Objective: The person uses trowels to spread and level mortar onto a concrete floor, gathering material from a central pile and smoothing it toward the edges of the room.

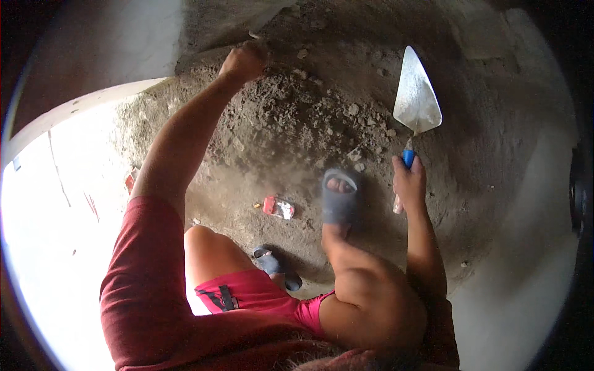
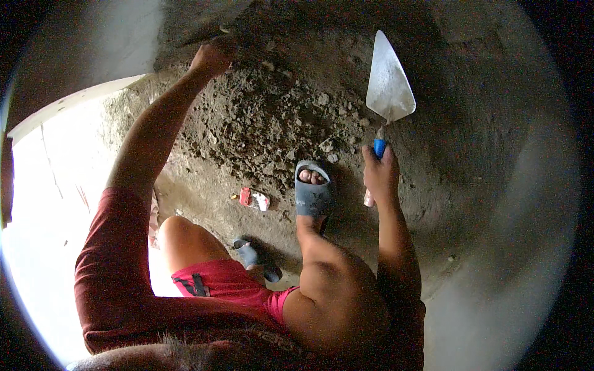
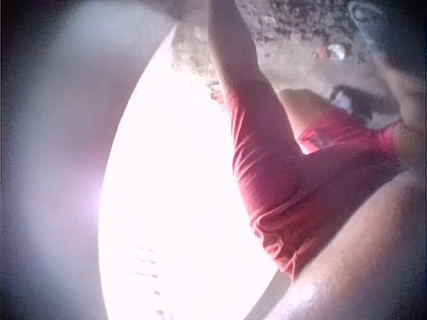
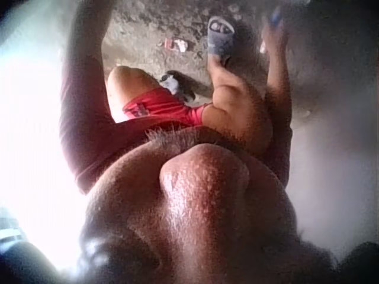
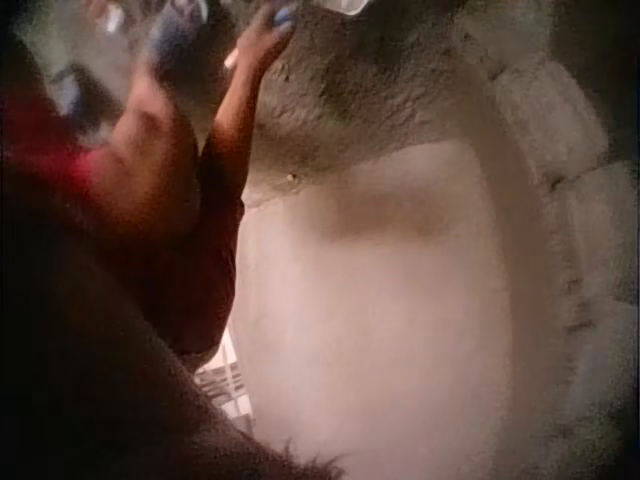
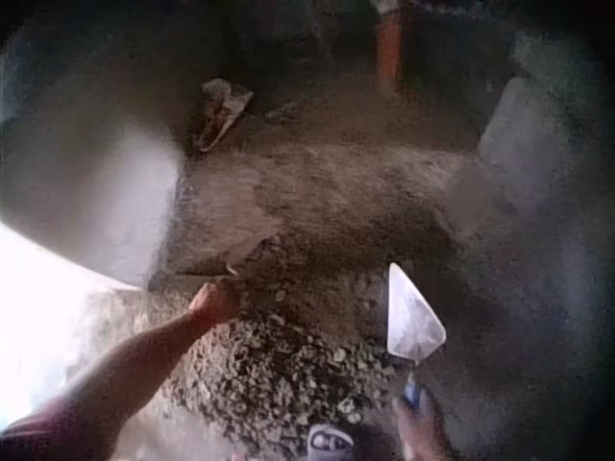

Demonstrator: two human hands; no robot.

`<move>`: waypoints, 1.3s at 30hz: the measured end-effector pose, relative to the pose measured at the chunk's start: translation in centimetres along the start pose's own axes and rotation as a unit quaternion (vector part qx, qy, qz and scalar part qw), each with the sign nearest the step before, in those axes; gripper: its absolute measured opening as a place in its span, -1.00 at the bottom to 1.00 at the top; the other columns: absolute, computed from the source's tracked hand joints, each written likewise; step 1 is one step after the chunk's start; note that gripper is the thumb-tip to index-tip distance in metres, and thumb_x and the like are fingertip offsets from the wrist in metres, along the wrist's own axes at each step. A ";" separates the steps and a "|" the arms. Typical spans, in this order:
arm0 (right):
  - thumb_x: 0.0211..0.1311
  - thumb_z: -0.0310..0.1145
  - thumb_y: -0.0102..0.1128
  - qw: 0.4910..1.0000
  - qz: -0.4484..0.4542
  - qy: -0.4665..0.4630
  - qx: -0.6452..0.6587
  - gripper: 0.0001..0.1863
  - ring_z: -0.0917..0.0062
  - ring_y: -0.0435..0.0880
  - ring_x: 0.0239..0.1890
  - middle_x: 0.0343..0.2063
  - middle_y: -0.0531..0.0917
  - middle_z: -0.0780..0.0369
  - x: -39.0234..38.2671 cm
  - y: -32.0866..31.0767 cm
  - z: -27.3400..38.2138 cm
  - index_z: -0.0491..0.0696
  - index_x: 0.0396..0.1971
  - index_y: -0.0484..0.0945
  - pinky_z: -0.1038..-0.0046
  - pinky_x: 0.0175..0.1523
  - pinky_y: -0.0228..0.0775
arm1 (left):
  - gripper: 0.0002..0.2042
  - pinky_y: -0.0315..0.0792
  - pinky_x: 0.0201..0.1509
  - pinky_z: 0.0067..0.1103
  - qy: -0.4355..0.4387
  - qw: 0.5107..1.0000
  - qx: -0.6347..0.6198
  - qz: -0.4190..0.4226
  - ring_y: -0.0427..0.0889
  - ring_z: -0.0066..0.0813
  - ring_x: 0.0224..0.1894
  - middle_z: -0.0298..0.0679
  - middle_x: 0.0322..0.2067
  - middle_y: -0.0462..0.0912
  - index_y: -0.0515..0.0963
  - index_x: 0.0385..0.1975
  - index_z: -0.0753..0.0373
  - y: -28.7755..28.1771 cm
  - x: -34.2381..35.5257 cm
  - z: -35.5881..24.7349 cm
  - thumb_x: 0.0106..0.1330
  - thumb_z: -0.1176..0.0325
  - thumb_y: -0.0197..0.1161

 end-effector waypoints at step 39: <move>0.31 -0.17 0.22 0.914 -0.145 0.087 0.368 -0.72 0.65 0.24 -0.76 -0.64 0.34 0.38 -5.9 -1.1 0.7 0.04 -0.29 0.30 0.52 -0.72 0.03 | -0.72 0.63 -0.06 -0.36 -0.028 0.994 -0.087 0.057 0.70 -0.12 -0.06 0.02 -0.10 0.67 0.61 -0.10 0.28 -6.9 -6.2 -7.5 0.36 0.26 0.08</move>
Point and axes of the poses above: each hand's wrist, its own x-axis towards the middle knuckle, its own y-axis out of the palm, z = x × y, the point moved 2 cm from there along x, towards the middle knuckle
